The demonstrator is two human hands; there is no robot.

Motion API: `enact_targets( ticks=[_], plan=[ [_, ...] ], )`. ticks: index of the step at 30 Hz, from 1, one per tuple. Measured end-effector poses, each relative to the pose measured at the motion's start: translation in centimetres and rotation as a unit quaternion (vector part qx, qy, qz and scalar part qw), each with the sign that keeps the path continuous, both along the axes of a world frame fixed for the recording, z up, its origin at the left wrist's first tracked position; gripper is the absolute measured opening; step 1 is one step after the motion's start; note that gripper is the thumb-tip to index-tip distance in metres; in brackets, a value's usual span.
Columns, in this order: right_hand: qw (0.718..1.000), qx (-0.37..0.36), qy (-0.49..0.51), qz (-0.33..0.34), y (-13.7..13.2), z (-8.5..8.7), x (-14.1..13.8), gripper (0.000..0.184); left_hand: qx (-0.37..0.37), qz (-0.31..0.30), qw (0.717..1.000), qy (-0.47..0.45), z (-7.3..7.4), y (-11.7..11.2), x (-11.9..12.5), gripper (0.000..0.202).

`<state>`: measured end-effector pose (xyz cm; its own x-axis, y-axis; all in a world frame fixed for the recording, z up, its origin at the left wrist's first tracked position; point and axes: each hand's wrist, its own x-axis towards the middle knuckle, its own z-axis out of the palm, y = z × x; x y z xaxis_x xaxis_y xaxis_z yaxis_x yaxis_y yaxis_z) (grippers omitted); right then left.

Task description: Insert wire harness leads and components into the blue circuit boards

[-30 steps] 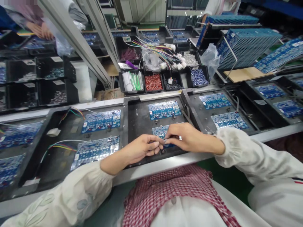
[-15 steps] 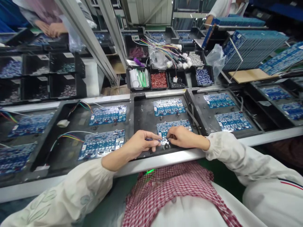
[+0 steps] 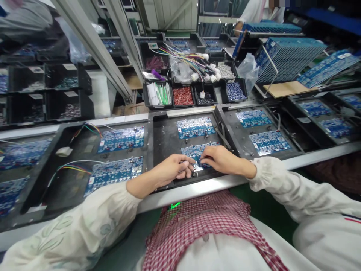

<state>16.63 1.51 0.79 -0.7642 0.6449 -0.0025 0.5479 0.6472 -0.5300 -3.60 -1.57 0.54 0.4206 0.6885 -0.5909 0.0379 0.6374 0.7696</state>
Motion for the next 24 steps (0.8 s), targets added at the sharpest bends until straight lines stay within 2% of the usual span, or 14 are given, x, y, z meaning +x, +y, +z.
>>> enact_targets(
  ticks=[3, 6, 11, 14, 16, 20, 24],
  plan=[
    [0.998, -0.008, -0.054, -0.014, -0.2, -1.0, 1.4, 0.013, -0.016, 0.012, 1.000, 0.008, 0.2, 0.0, 0.2, 0.010],
    [0.998, 0.000, -0.055, -0.011, -0.4, -1.8, 1.8, 0.016, -0.019, -0.001, 1.000, 0.004, 0.3, 0.1, 0.5, 0.015],
    [0.998, 0.012, -0.055, -0.014, -0.5, -2.1, 1.5, 0.017, -0.003, -0.020, 1.000, -0.004, 0.4, 0.2, 0.8, 0.019],
    [0.998, 0.025, -0.065, -0.004, -0.6, -2.1, 1.6, 0.021, 0.024, -0.004, 1.000, 0.003, 0.3, 0.3, 0.7, 0.018],
    [0.998, 0.023, -0.063, 0.006, -0.6, -2.0, 1.8, 0.023, 0.027, 0.017, 0.999, 0.003, 0.0, 0.5, 0.7, 0.021],
    [1.000, 0.030, -0.003, 0.002, -0.9, -0.8, 1.6, 0.019, -0.021, 0.028, 0.999, -0.010, -0.4, 0.9, 1.4, 0.028],
    [0.994, 0.094, 0.040, -0.032, -0.9, 0.4, 1.4, 0.025, -0.020, 0.027, 0.999, -0.027, -0.4, 1.5, 2.6, 0.031]
  ],
)
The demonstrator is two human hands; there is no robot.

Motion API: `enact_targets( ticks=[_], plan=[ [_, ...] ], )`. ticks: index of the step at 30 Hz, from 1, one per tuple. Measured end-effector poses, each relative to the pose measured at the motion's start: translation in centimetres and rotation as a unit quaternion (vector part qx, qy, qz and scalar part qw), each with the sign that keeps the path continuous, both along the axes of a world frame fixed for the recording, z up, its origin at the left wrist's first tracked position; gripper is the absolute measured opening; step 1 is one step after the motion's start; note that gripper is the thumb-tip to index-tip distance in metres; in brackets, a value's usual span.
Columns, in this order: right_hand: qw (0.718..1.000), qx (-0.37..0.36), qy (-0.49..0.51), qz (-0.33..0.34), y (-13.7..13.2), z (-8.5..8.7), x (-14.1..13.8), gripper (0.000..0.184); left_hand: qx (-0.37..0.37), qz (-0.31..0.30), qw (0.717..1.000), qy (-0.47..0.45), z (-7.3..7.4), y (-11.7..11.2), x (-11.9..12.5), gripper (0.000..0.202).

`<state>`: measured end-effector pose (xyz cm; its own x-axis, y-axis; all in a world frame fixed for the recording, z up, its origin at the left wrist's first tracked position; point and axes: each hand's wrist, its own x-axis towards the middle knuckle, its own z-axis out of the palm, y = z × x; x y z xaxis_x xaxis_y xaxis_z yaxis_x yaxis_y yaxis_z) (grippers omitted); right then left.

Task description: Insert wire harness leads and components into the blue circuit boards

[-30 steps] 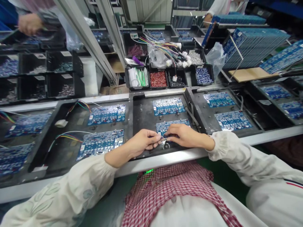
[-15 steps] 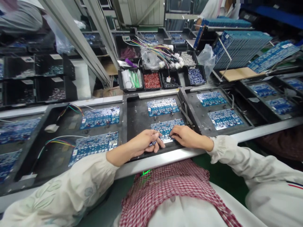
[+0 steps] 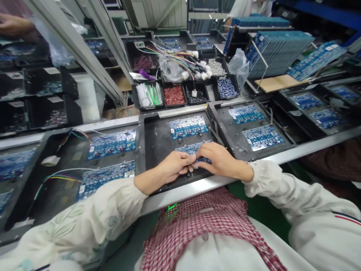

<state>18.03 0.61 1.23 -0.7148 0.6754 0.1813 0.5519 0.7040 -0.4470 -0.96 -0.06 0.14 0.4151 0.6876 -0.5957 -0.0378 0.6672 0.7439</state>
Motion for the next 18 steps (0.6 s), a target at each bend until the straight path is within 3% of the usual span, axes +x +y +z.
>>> enact_targets(
  ticks=[4, 7, 18],
  plan=[
    [0.990, 0.038, -0.122, -0.067, 0.4, -0.4, 1.5, 0.024, 0.008, 0.015, 1.000, 0.012, 0.2, 0.9, 0.5, 0.024],
    [0.975, 0.053, -0.203, -0.067, 0.3, -1.1, 2.7, 0.026, 0.003, 0.028, 1.000, 0.013, 0.1, 1.3, 0.3, 0.019],
    [0.980, 0.056, -0.185, -0.052, 0.1, -1.2, 2.9, 0.023, -0.009, 0.000, 0.999, -0.031, -0.5, 0.9, -0.1, 0.026]
  ],
)
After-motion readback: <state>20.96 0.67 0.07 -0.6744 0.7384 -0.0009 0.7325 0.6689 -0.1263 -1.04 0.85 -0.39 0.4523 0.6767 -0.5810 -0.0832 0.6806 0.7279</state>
